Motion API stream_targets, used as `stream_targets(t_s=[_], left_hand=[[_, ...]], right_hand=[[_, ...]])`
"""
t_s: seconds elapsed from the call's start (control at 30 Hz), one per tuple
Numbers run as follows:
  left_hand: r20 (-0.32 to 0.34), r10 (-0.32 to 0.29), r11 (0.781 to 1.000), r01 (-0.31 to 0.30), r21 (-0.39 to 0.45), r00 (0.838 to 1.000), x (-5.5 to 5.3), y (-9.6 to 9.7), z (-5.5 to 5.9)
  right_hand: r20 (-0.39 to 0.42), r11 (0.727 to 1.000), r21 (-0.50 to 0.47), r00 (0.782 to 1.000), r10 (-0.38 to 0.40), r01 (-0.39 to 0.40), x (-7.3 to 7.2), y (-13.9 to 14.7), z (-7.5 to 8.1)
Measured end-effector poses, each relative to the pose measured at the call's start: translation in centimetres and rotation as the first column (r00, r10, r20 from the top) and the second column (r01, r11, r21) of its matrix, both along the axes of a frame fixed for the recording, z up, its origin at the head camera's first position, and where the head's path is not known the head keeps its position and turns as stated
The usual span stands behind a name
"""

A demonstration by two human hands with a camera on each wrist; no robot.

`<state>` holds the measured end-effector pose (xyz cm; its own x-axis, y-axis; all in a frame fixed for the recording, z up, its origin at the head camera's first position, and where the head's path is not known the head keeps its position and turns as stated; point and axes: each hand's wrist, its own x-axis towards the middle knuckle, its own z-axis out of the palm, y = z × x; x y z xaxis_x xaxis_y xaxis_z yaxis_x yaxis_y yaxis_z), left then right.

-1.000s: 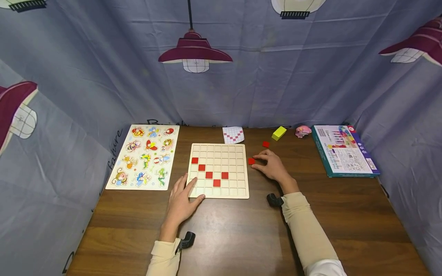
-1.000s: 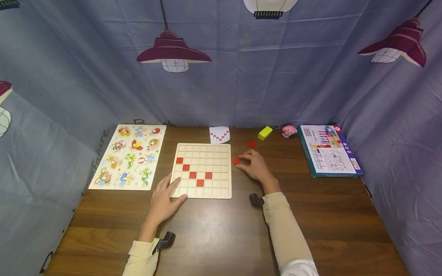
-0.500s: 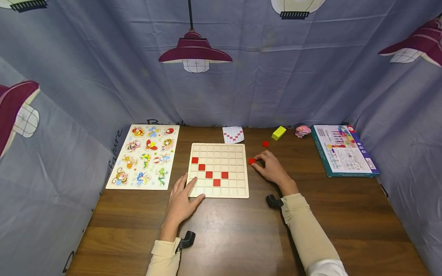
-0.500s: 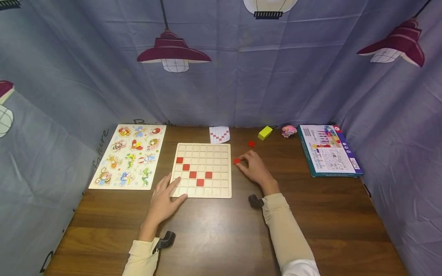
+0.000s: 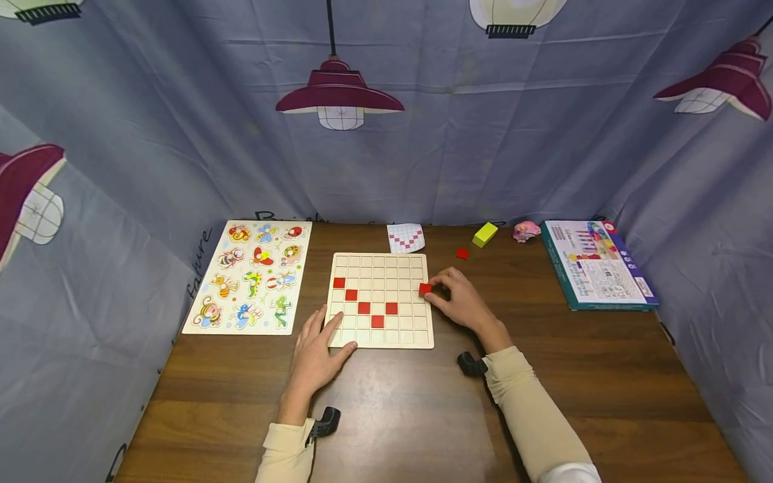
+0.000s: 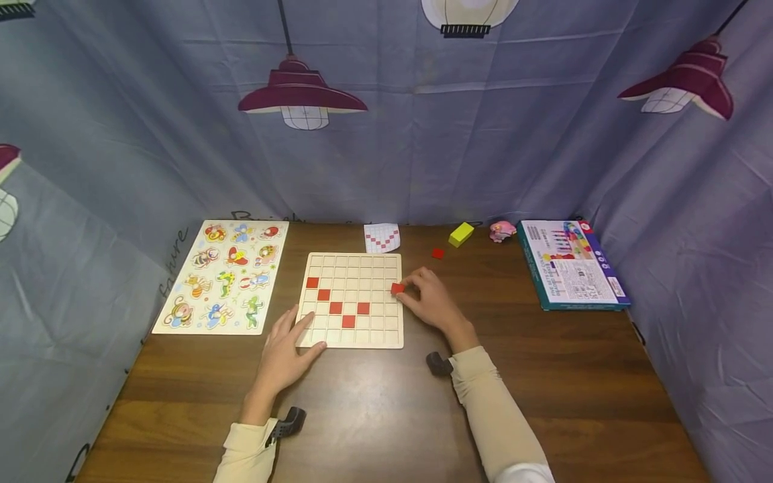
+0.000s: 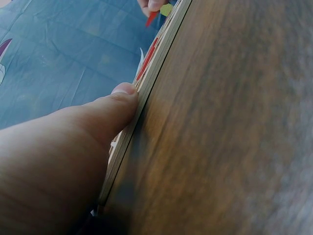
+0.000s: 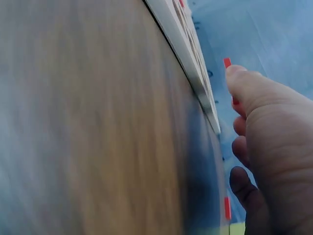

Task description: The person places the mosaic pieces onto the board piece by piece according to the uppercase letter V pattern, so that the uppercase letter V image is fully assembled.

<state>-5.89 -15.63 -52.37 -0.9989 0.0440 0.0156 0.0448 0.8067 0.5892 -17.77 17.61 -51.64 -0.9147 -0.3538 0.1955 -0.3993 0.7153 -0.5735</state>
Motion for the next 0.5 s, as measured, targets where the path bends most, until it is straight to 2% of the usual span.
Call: stream_targets(t_s=[0.33,0.5], left_hand=[[0.006,0.001,1.0,-0.001,0.004,1.0,0.0,-0.1,0.0],[0.003,0.0,1.0,0.0,-0.003,1.0,0.0,-0.1,0.0]], right_hand=[[0.017,0.993,0.089,0.997,0.072,-0.073,-0.1,-2.5,-0.1],[0.005,0.991,0.105,0.997,0.082,-0.082,-0.3,-3.3,-0.2]])
